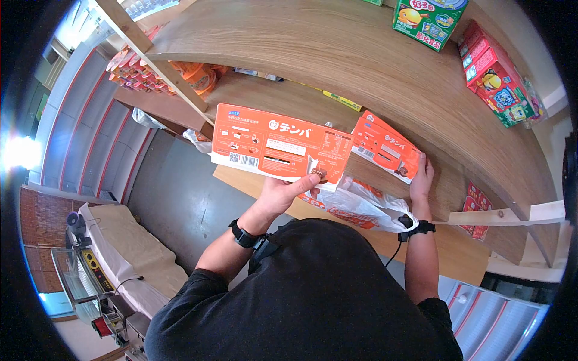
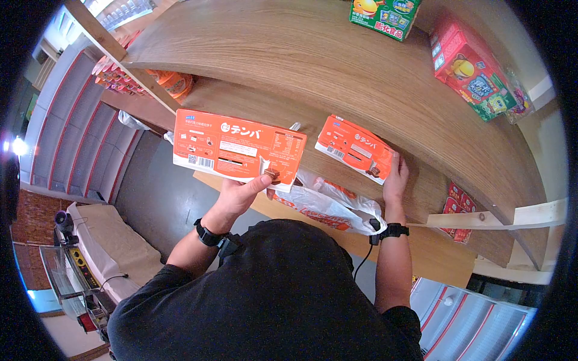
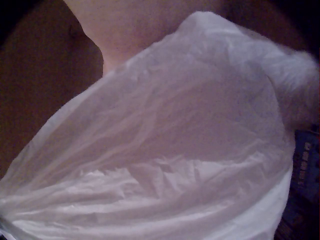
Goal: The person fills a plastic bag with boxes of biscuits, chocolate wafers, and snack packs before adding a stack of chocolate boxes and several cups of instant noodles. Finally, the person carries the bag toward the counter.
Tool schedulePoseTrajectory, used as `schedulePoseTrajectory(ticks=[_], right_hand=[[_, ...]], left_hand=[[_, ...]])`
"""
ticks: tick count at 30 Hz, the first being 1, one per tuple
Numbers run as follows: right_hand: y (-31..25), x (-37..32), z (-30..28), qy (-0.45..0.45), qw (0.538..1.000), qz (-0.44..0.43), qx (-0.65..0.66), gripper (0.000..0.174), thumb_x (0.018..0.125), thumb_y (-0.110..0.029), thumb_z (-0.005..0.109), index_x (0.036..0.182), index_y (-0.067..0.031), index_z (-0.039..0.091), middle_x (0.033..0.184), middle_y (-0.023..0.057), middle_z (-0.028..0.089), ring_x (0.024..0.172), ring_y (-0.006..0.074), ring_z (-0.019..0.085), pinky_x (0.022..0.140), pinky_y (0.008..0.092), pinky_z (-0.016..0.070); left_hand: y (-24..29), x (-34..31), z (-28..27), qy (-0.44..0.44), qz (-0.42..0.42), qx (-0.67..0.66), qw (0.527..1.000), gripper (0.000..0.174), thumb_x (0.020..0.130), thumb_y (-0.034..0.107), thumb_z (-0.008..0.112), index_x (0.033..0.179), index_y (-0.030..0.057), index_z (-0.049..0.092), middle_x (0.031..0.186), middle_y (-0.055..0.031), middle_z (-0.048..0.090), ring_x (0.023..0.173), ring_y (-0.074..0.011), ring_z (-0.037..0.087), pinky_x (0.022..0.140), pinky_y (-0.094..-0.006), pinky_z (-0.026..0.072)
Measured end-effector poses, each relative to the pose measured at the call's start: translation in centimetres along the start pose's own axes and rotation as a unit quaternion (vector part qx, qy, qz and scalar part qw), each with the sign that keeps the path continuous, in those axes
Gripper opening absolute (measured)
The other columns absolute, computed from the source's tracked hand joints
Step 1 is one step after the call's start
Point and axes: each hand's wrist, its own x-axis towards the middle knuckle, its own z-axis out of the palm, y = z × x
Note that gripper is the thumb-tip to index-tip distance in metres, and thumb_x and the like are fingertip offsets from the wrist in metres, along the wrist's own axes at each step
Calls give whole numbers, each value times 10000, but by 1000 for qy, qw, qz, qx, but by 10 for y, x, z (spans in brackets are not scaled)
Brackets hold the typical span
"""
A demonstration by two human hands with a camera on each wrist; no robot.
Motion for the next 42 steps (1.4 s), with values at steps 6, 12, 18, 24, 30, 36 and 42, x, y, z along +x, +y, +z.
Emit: schedulePoseTrajectory(ticks=[6,12,18,24,30,36,42], right_hand=[[-1,-1,0,-5,1000,3,0,439,1078,-366,506,1165,30,674,1120,76,708,1019,146,626,931,302,476],[-3,-1,0,-2,1000,0,-9,445,1076,-376,510,1150,29,676,1107,71,706,1001,140,621,921,302,477],[-2,0,2,3,1000,1,-1,440,1075,-375,513,1139,27,678,1089,67,706,987,133,615,912,299,479],[-7,-2,2,-1,1000,0,-14,443,1074,-375,512,1143,31,678,1091,73,710,987,138,623,908,301,484],[-3,-1,1,0,1000,-4,-15,465,1074,-384,505,1158,42,672,1098,85,710,992,149,629,909,308,485],[-3,2,0,5,999,-8,-46,477,1072,-398,506,1141,45,670,1081,88,709,975,149,624,901,311,482],[7,6,-4,1,1000,5,-19,462,1071,-391,511,1116,39,672,1061,80,708,959,140,615,883,308,481]], left_hand=[[-1,1,-1,-2,-1,3,1000,207,932,76,729,1110,-12,669,995,-103,726,778,-173,687,646,-307,590],[1,1,0,-3,1,-3,1000,203,934,68,725,1112,-12,667,998,-108,724,785,-177,688,647,-311,592],[-1,1,-1,-2,-4,-9,1000,198,936,59,719,1113,-13,668,1001,-109,724,792,-179,688,652,-314,592],[1,1,0,-2,-1,0,1000,194,934,61,723,1107,-14,676,990,-107,726,789,-179,687,655,-316,591],[2,1,1,0,0,-5,1000,197,933,67,727,1106,-11,675,988,-103,724,785,-179,686,654,-315,590],[-4,6,2,-1,-1,7,1000,200,935,67,724,1112,-7,669,993,-101,722,785,-176,685,649,-309,589],[-4,7,2,0,0,6,1000,203,935,68,724,1117,-3,667,993,-99,722,783,-174,685,648,-308,588]])
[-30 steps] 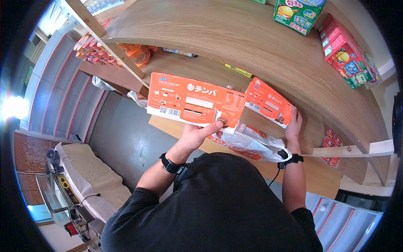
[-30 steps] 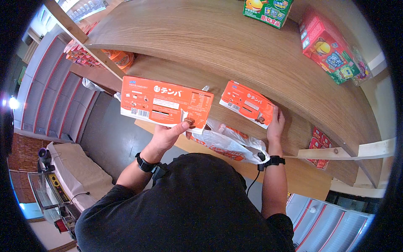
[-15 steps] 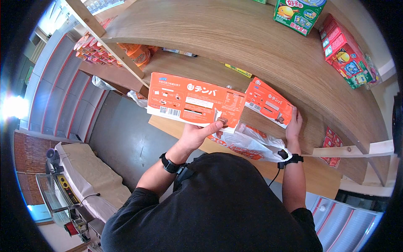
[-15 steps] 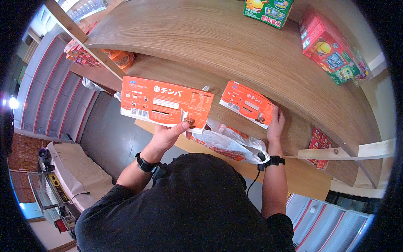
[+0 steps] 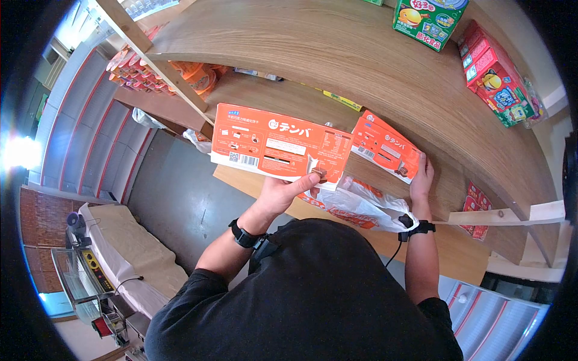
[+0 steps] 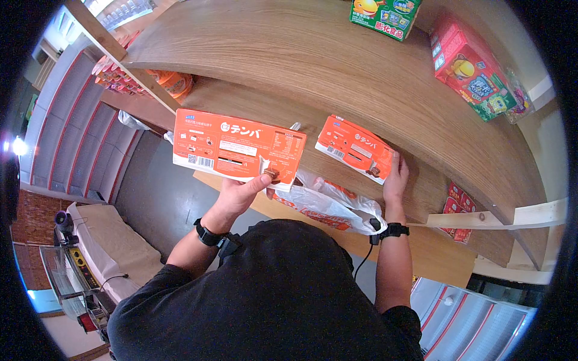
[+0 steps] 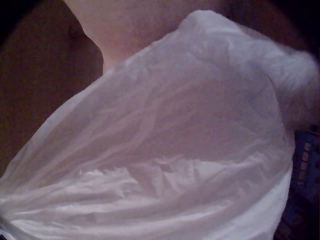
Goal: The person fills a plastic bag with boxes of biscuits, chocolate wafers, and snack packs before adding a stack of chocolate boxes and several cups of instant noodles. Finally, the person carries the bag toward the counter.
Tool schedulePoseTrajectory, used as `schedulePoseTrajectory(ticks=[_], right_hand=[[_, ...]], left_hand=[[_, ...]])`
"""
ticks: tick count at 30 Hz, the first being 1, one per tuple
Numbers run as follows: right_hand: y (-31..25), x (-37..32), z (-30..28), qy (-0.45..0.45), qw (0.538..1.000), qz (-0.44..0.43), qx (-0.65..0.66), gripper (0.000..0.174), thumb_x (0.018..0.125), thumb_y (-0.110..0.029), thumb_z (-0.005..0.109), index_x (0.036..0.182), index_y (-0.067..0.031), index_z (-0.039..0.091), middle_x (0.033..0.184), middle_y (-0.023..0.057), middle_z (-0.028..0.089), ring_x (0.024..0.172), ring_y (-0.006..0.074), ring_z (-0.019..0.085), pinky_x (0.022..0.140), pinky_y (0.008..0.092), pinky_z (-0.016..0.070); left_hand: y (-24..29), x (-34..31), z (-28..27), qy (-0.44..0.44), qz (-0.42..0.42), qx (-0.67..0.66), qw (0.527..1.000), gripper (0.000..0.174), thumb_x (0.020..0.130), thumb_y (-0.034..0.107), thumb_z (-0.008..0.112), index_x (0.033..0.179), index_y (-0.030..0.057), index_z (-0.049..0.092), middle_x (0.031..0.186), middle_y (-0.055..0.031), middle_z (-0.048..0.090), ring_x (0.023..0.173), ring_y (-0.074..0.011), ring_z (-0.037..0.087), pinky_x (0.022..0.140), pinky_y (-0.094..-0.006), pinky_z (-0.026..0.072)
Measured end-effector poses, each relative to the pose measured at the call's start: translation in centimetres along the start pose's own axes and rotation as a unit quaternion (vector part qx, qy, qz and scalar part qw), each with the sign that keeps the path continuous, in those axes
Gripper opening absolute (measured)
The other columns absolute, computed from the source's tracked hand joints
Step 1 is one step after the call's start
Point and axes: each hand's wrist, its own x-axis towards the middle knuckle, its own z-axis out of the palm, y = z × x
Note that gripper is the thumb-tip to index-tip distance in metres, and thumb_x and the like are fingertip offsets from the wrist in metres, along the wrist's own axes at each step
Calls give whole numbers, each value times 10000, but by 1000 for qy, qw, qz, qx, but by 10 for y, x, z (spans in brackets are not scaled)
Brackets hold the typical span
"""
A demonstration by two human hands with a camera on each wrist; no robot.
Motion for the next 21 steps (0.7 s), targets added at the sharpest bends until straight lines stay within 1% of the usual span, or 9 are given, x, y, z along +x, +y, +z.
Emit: schedulePoseTrajectory(ticks=[13,21], right_hand=[[-8,-4,4,-3,1000,-5,13,442,1080,-358,500,1162,41,671,1117,83,703,1008,147,618,927,302,472],[-8,-4,3,-11,1000,-8,12,436,1080,-354,504,1163,39,674,1123,82,704,1020,145,617,936,302,469]], left_hand=[[3,-4,0,-3,-6,-1,1000,208,938,76,723,1123,0,666,1002,-98,726,788,-172,685,654,-307,589],[3,-5,0,-9,-1,-8,1000,203,939,72,721,1119,-3,667,1009,-99,723,804,-172,684,649,-308,590]])
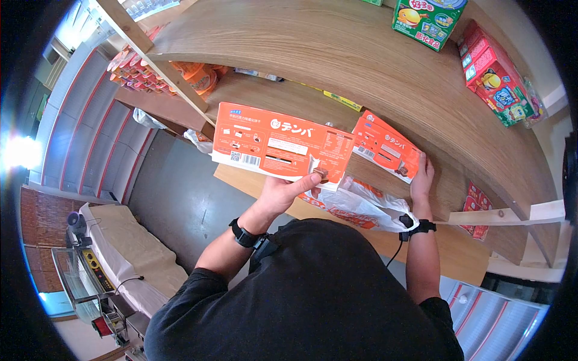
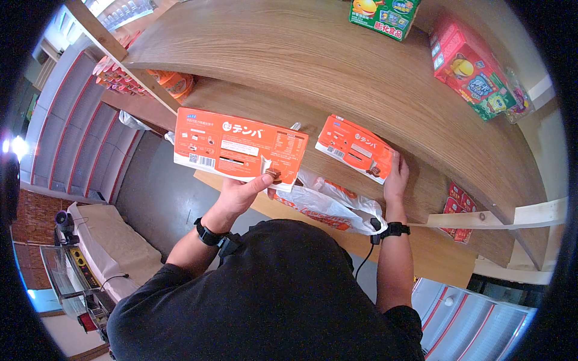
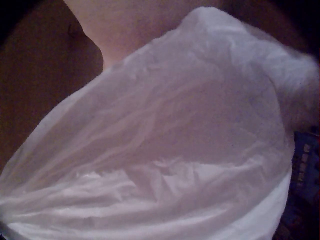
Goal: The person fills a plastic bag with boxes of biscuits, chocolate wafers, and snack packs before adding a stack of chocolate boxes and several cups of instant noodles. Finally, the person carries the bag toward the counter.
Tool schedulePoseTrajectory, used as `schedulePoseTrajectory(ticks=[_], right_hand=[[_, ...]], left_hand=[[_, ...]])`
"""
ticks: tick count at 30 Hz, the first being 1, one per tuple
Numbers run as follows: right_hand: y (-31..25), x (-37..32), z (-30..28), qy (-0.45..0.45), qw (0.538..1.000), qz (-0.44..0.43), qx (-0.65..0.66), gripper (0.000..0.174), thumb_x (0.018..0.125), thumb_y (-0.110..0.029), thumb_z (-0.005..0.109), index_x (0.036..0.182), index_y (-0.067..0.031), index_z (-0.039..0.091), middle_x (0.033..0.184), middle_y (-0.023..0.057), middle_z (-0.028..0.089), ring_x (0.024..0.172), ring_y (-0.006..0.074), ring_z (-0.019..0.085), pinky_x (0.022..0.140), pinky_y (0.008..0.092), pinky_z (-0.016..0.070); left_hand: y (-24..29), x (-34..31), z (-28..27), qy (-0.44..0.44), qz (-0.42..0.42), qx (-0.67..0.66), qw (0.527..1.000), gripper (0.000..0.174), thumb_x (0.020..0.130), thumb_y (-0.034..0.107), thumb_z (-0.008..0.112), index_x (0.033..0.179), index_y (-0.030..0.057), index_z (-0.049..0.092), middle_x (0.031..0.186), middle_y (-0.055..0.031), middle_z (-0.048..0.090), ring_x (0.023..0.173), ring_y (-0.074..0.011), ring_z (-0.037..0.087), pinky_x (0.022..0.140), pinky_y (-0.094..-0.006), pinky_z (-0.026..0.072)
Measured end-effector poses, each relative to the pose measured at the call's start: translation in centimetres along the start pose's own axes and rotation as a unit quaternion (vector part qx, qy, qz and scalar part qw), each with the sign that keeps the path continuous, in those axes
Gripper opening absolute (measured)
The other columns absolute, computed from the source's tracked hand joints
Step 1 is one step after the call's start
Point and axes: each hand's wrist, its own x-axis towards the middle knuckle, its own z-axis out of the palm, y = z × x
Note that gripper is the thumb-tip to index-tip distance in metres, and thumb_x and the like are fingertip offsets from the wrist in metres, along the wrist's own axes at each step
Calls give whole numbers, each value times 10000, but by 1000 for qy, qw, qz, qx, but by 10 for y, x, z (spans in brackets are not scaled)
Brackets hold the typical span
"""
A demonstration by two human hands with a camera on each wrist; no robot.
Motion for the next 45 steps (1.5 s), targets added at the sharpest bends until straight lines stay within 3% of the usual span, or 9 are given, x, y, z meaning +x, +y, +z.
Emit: schedulePoseTrajectory(ticks=[26,45], right_hand=[[3,3,1,10,1000,0,-6,474,1078,-388,489,1182,34,676,1130,96,709,1018,169,633,941,327,478],[-3,-2,3,5,1000,0,2,447,1080,-365,495,1168,34,675,1119,93,712,1004,159,634,930,311,479]], left_hand=[[1,4,-1,21,-44,36,998,212,924,102,752,1097,5,678,996,-84,720,780,-156,676,643,-298,579],[-2,3,-2,8,-32,33,999,220,925,92,739,1111,-5,671,999,-103,712,800,-192,683,631,-317,584]])
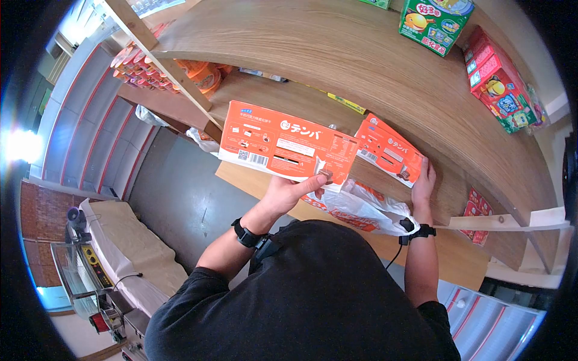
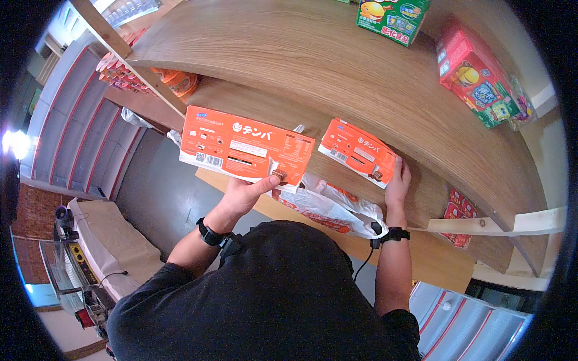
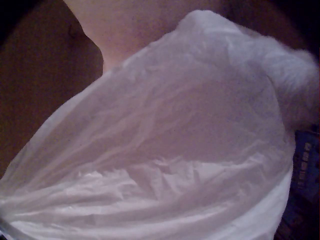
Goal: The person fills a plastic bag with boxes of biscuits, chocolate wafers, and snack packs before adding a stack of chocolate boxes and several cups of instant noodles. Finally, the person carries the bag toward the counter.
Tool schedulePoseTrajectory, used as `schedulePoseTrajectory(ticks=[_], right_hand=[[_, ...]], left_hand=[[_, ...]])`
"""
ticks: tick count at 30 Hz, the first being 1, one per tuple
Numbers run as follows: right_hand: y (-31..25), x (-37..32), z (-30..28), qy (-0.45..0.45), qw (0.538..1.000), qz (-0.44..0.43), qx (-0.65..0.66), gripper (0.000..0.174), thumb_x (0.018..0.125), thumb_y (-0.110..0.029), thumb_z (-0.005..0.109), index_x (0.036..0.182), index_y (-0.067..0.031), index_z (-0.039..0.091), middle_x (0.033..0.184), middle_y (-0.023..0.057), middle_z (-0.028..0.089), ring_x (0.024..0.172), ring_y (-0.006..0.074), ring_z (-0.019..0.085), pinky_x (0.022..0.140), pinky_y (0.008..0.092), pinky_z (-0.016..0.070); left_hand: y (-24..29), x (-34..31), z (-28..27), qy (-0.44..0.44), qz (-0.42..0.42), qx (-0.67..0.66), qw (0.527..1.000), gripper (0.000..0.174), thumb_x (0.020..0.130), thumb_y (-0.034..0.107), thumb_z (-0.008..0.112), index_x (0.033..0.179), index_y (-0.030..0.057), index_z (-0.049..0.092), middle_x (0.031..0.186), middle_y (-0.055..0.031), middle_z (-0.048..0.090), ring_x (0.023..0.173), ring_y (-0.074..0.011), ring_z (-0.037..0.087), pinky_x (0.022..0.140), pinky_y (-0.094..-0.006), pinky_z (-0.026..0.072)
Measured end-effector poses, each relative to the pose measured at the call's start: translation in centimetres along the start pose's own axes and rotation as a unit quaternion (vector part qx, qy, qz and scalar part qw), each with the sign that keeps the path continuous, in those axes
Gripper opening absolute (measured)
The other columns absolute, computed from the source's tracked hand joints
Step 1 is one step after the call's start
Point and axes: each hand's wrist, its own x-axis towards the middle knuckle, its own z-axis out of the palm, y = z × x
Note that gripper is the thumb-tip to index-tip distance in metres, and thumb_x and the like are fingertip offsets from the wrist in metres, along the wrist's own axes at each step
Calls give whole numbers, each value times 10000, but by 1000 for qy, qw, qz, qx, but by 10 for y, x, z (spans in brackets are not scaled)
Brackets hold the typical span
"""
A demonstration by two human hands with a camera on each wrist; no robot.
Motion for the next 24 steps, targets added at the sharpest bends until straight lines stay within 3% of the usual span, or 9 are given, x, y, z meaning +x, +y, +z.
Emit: schedulePoseTrajectory(ticks=[2,24], right_hand=[[3,1,-2,1,1000,-4,-15,442,1079,-363,499,1172,33,671,1120,91,711,1003,158,633,928,308,479],[7,2,-3,0,1000,-3,-9,460,1071,-384,513,1154,40,671,1116,88,702,1016,153,616,939,313,467]], left_hand=[[2,0,2,2,-1,-15,1000,212,929,89,742,1106,-4,672,995,-93,725,770,-163,677,645,-304,583],[1,-2,1,4,4,-13,1000,199,932,84,735,1103,-3,682,1000,-94,726,779,-162,680,644,-297,581]])
